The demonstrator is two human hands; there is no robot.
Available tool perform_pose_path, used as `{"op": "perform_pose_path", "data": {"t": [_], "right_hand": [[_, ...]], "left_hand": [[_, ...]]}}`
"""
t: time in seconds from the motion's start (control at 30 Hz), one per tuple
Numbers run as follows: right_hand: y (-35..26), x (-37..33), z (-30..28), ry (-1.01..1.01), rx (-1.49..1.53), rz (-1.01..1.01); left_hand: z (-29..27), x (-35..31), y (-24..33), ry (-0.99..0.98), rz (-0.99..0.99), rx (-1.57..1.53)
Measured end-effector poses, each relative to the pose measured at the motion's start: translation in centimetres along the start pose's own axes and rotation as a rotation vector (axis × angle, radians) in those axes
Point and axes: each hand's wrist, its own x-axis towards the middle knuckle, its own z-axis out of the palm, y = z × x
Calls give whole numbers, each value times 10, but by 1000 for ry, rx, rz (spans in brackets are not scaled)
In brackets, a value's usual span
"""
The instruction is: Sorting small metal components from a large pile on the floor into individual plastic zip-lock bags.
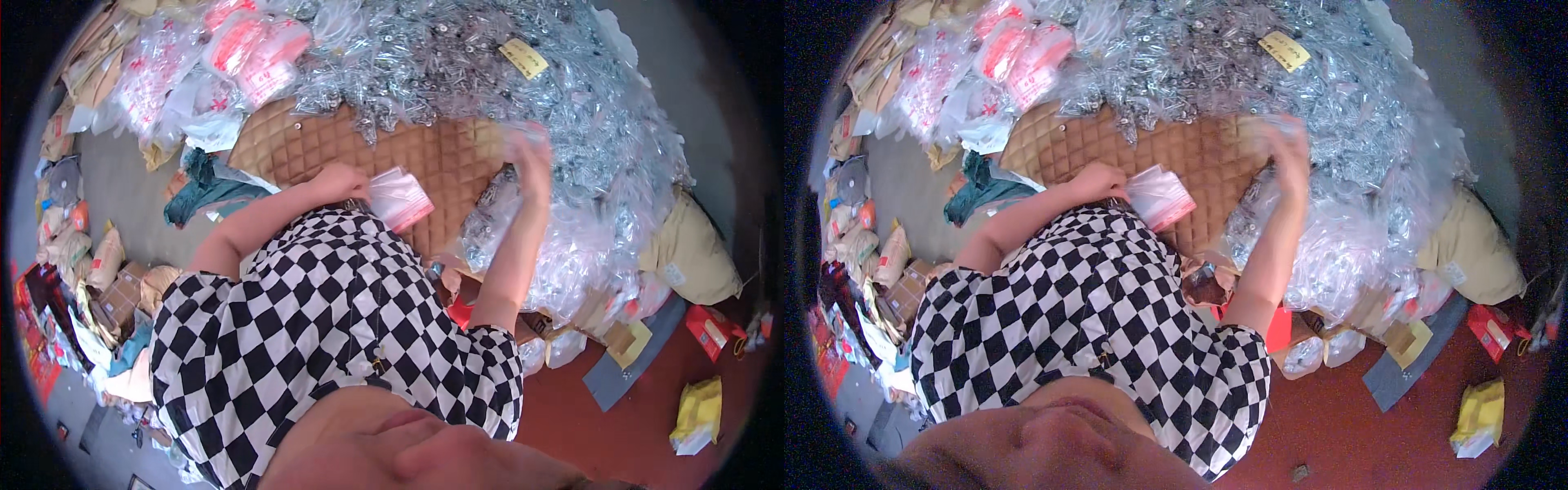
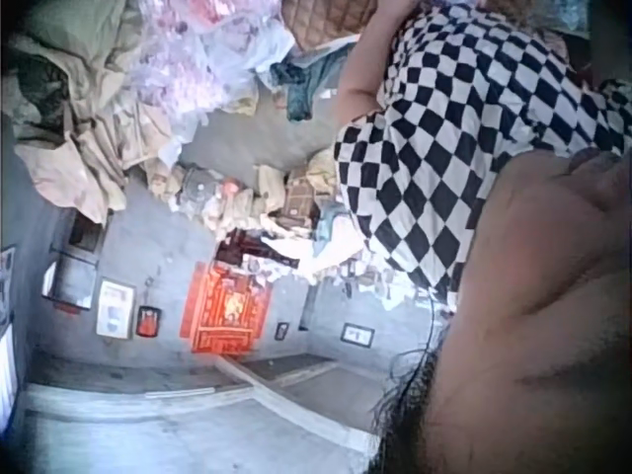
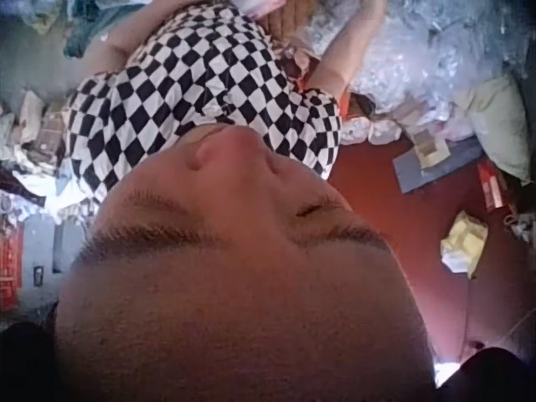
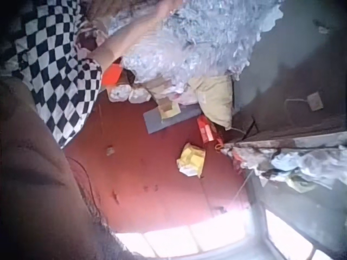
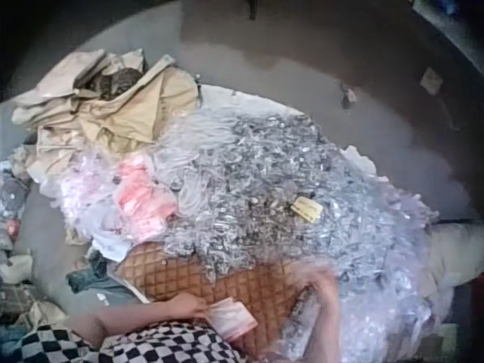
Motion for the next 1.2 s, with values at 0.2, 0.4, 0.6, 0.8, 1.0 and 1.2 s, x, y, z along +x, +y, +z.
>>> {"op": "perform_pose_path", "data": {"t": [0.2,0.4,0.6,0.8,1.0,1.2], "right_hand": [[100,20,144,-183,-923,-368],[49,-4,132,-43,-389,230],[-18,-8,105,31,938,45],[-12,73,138,-145,-36,133],[42,166,203,-261,-703,-238],[36,184,252,-230,-826,93]], "left_hand": [[2,17,13,108,-14,-121],[-2,3,6,352,-46,-204],[-11,3,-1,673,-90,-234],[-51,14,36,726,-83,-346],[-57,20,48,912,-56,-300],[-58,-17,34,691,-226,-43]]}}
